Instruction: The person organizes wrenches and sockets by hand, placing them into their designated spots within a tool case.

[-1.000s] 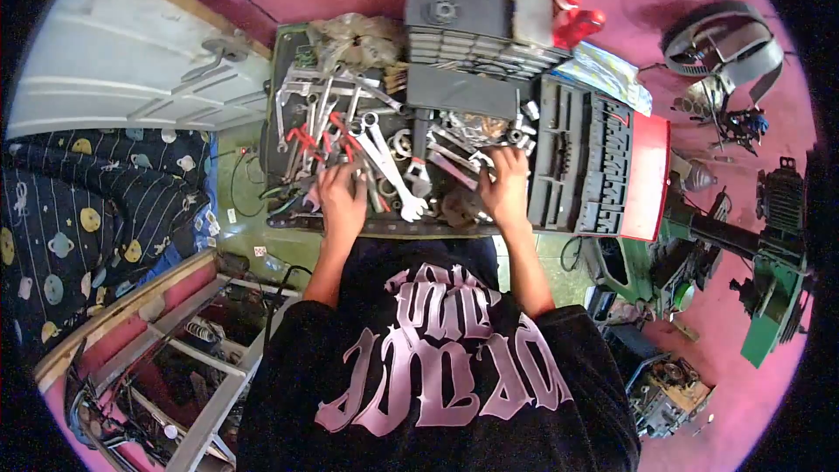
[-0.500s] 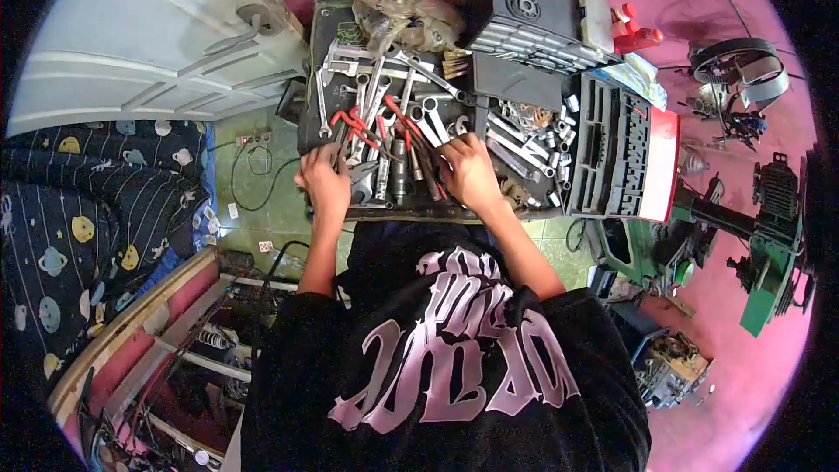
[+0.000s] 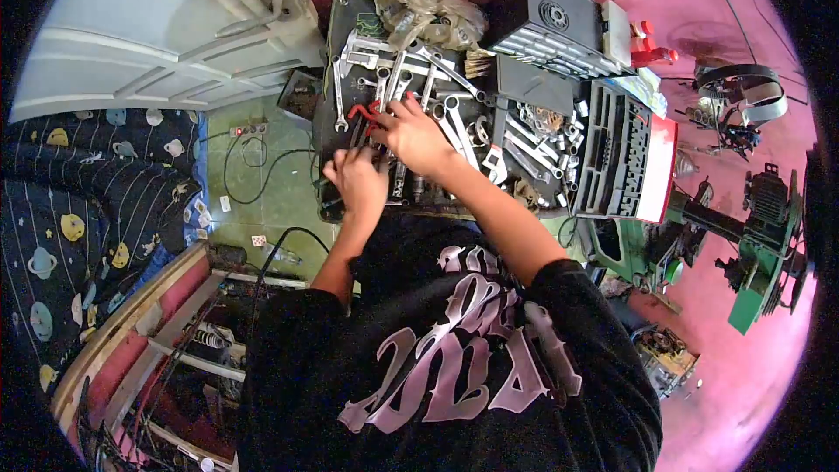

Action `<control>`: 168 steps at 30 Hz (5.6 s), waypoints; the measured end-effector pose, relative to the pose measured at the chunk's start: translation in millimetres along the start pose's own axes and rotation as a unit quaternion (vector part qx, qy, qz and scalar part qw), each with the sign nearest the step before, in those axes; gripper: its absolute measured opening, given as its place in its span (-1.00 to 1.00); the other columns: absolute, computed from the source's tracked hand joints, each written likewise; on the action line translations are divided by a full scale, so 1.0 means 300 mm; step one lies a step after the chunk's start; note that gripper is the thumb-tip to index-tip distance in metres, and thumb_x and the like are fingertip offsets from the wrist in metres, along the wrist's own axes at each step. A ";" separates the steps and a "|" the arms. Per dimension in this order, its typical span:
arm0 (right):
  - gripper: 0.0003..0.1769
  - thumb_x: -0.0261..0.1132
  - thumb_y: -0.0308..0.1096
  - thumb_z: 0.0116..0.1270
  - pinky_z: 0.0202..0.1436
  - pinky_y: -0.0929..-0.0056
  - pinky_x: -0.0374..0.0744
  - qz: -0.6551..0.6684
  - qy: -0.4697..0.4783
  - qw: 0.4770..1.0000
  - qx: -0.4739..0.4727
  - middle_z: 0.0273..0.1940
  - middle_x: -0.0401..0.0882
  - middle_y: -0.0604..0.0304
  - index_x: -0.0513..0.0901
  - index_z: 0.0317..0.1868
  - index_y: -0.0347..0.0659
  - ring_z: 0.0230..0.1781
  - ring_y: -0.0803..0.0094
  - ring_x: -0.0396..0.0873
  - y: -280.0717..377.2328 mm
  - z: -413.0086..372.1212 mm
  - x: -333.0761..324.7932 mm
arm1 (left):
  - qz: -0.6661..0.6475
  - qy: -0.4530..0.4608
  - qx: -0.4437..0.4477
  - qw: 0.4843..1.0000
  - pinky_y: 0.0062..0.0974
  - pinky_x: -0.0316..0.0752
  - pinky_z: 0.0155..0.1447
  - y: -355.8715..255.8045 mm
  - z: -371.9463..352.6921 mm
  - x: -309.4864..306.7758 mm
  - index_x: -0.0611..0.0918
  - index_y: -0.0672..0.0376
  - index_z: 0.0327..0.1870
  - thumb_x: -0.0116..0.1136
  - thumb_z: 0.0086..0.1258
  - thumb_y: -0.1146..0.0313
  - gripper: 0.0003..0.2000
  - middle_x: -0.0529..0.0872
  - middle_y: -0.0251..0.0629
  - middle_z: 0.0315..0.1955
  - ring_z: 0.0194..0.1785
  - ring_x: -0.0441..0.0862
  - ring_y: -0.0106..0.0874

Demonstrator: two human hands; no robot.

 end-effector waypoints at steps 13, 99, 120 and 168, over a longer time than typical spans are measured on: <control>-0.74 0.29 -0.19 0.36 0.29 0.29 0.48 -0.107 0.086 0.988 -0.066 0.34 0.67 0.32 0.91 -0.18 0.02 0.29 0.28 0.49 0.003 0.107 0.094 | -0.015 -0.034 -0.002 0.999 0.00 0.27 0.15 -0.085 0.046 0.086 0.81 0.15 -0.18 0.54 0.15 0.26 -0.74 0.85 -0.13 -0.14 0.02 0.65 -0.04; -0.78 0.44 -0.41 0.27 0.16 0.07 0.61 0.015 -0.315 0.799 0.513 -0.03 0.75 0.16 0.82 -0.07 -0.14 0.05 0.02 0.60 -1.626 -2.062 -0.172 | -0.014 0.073 0.310 0.948 -0.10 0.27 0.31 -2.087 -0.062 1.068 0.84 -0.02 -0.15 0.47 0.28 0.40 -0.85 0.85 -0.33 -0.21 0.09 0.63 -0.23; -0.67 0.38 -0.41 0.40 0.34 -0.02 0.51 0.029 -0.311 0.777 0.546 0.26 0.75 0.10 0.78 0.15 -0.19 0.21 -0.11 0.57 -1.428 -2.086 -0.161 | -0.048 0.150 0.361 0.919 0.08 0.21 0.49 -1.988 -0.191 0.972 0.76 0.06 0.24 0.43 0.36 0.35 -0.60 0.75 -0.33 0.26 0.38 0.50 -0.18; -0.75 0.27 -0.27 0.35 0.34 0.19 0.50 -0.057 -0.028 0.998 0.011 0.15 0.72 0.19 0.85 -0.07 0.00 0.27 0.17 0.54 -0.054 -0.019 -0.003 | 0.113 -0.015 -0.015 0.993 -0.03 0.30 0.26 -0.122 0.014 0.075 0.81 0.17 -0.20 0.52 0.21 0.24 -0.76 0.81 -0.19 -0.17 0.11 0.60 -0.15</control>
Point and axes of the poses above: each hand's wrist, its own z-axis towards the middle knuckle, its own x-axis out of the palm, y = z × x, the point moved 9 cm from there along z, towards the middle knuckle
